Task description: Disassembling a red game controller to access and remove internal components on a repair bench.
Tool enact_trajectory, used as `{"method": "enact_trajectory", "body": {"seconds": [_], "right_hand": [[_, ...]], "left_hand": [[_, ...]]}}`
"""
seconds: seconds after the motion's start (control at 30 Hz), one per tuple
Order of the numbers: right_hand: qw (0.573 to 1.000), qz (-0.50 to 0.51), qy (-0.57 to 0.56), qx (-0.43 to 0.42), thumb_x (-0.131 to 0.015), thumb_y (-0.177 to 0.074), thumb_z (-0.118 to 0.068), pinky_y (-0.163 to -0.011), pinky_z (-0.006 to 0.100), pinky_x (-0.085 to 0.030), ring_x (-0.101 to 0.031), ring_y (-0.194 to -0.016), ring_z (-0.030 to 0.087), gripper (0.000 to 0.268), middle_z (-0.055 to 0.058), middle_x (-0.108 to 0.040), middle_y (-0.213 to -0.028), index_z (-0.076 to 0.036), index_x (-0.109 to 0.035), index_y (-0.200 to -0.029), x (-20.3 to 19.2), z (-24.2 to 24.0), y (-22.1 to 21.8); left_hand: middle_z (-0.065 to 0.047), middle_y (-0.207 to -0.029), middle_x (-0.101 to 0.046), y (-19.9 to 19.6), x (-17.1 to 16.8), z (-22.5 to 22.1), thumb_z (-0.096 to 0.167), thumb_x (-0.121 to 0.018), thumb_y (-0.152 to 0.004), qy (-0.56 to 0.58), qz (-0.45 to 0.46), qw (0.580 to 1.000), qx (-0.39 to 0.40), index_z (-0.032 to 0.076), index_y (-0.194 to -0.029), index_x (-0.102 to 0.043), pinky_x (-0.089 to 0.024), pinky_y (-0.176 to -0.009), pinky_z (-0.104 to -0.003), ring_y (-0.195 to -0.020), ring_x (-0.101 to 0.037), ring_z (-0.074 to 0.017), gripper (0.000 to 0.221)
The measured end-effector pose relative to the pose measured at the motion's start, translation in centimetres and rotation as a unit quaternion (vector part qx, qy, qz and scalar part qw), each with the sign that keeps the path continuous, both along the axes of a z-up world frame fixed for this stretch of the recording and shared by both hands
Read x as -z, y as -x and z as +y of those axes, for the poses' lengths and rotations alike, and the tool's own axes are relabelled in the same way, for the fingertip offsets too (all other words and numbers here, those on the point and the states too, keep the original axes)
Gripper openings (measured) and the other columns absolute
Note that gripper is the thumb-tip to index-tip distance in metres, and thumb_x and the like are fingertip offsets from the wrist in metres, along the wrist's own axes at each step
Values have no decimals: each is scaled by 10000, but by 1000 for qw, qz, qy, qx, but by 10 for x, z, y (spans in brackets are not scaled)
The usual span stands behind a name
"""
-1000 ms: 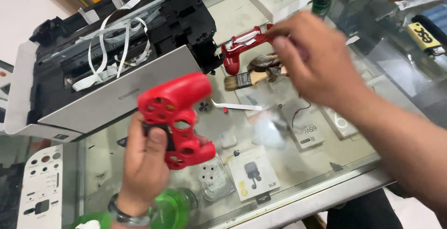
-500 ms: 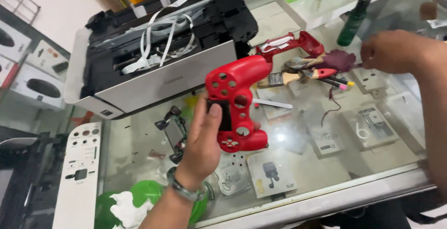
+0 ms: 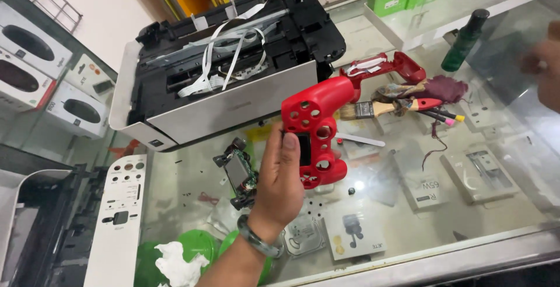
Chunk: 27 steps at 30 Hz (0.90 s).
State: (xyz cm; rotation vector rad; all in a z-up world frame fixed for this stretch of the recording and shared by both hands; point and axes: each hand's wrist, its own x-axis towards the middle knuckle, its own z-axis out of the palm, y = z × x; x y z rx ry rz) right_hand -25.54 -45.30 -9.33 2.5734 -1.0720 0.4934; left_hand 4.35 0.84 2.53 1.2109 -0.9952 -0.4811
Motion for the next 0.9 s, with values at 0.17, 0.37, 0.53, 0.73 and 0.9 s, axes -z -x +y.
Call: {"method": "enact_trajectory", "body": {"seconds": [0.17,0.37,0.53,0.73,0.9], "right_hand": [[881,-338,-209,-257,-492,-1054,-1,-702,314,-477,-611,-900,253,171,175,-630,-1019,-24,-644,-1128,-110,209,-48],[669,-365,-389,-517,-490,-897,10,-636,292,-688,-804,-736,208,235,101,-759,-836,-70,-697,-974,-128,286,-92],[683,-363,-340,-536,-775,-799,-118,-734,318,-709,-835,-801,238,184,124,-746,-880,-108,-647,-931,-123,300,-99],[690,-310,-265,-597,-492,-982,-119,-671,357,-577,-619,-679,277,139,118,-623,-855,-33,-591,-1029,-107,303,-94],[743,-345,-270,-506,-548,-944,-106,-578,296,-558,-625,-605,231,174,99,-655,-743,-59,-532,-1111,-106,309,-93]], "left_hand": [[-95,-1146,-671,11,1,-4,322,-483,-1033,-55,58,996,49,83,-1302,-503,-647,-842,-376,-983,-745,-218,360],[-133,-1223,-666,35,-5,-6,282,-556,-988,-110,84,987,77,45,-1363,-474,-671,-892,-369,-1078,-722,-206,451],[-76,-1134,-725,44,-6,-3,357,-541,-993,-116,-27,992,42,68,-1314,-543,-604,-901,-332,-1028,-718,-192,431],[-137,-1262,-648,54,-5,1,317,-525,-1013,-82,99,986,105,17,-1341,-479,-671,-863,-369,-1019,-658,-181,447],[-160,-1365,-627,56,0,0,314,-487,-1046,-46,59,992,99,20,-1431,-406,-630,-944,-381,-1142,-645,-207,491]]}}
